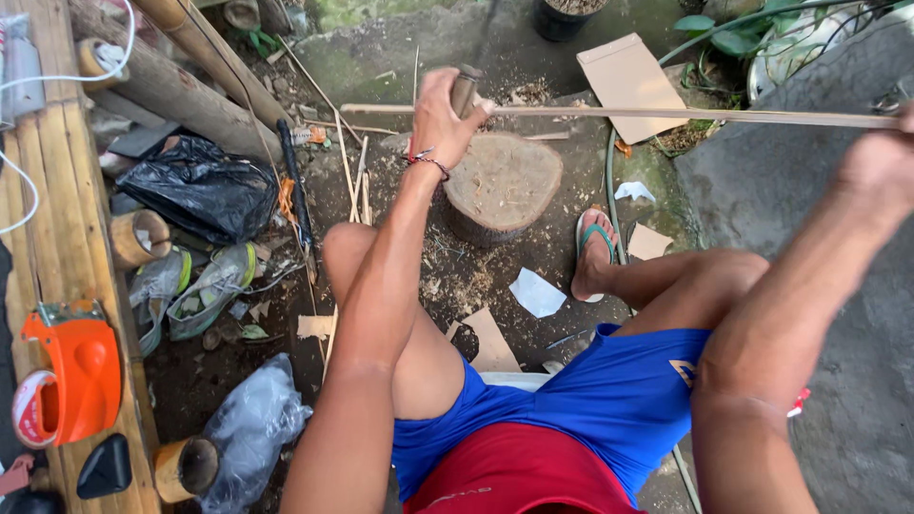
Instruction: The person sits on the ground and uses a machete to shave and split thin bamboo strips. They repeatedly hold the bamboo against a wooden stump, strike it with the machete, and peel away layers to produce slender pieces.
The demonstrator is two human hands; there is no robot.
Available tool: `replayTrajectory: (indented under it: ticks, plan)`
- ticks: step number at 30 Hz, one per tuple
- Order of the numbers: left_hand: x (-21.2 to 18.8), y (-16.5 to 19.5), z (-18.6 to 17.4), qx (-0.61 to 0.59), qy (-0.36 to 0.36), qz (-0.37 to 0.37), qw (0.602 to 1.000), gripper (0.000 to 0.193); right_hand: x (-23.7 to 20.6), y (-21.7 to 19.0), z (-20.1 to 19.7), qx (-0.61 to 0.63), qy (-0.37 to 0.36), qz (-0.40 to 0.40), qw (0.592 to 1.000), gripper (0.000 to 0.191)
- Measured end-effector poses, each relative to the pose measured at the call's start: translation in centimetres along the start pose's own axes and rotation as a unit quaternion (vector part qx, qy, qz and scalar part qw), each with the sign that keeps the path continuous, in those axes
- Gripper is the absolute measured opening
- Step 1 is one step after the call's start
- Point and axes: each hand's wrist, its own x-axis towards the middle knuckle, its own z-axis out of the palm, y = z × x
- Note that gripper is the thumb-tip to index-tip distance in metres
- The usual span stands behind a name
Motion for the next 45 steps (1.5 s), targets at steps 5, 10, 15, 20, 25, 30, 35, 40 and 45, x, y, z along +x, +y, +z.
replayTrajectory:
  ticks: [5,10,15,20,25,30,35,40,45]
  plan:
    - [-1.1,-1.8,0.3,0.059,-0.064,-0.145,0.986,0.039,-3.8,6.5,5.1,0.156,0.210,0.030,0.965,0.066]
    - [-4.5,-0.1,1.2,0.054,-0.187,-0.267,0.944,0.033,-5.4,8.0,10.2,0.117,0.219,0.069,0.966,0.072]
    - [-10.1,3.0,4.7,0.058,-0.221,-0.298,0.927,0.036,-7.7,8.1,12.0,0.170,0.295,0.159,0.927,0.070]
    - [-14.9,3.6,6.9,0.078,-0.233,-0.283,0.927,0.038,-9.6,7.1,10.3,0.175,0.292,0.321,0.884,0.078]
    - [-16.5,4.1,7.4,0.098,-0.272,-0.366,0.885,0.037,-11.3,6.2,7.2,0.101,0.479,0.398,0.776,0.042]
    - [-16.4,5.0,8.1,-0.006,-0.280,-0.518,0.808,0.028,-15.7,6.8,4.3,0.038,0.530,0.468,0.706,0.055]
    - [-17.6,4.4,10.1,0.020,-0.260,-0.523,0.811,0.026,-18.0,8.1,2.3,-0.041,0.405,0.573,0.711,0.065]
    - [-19.5,4.3,12.3,0.136,-0.253,-0.456,0.842,0.034,-18.0,8.4,2.0,-0.289,0.609,0.344,0.653,0.106]
    - [-19.6,4.6,12.3,0.171,-0.253,-0.456,0.836,0.036,-19.9,7.5,2.7,-0.676,0.193,0.205,0.681,0.070]
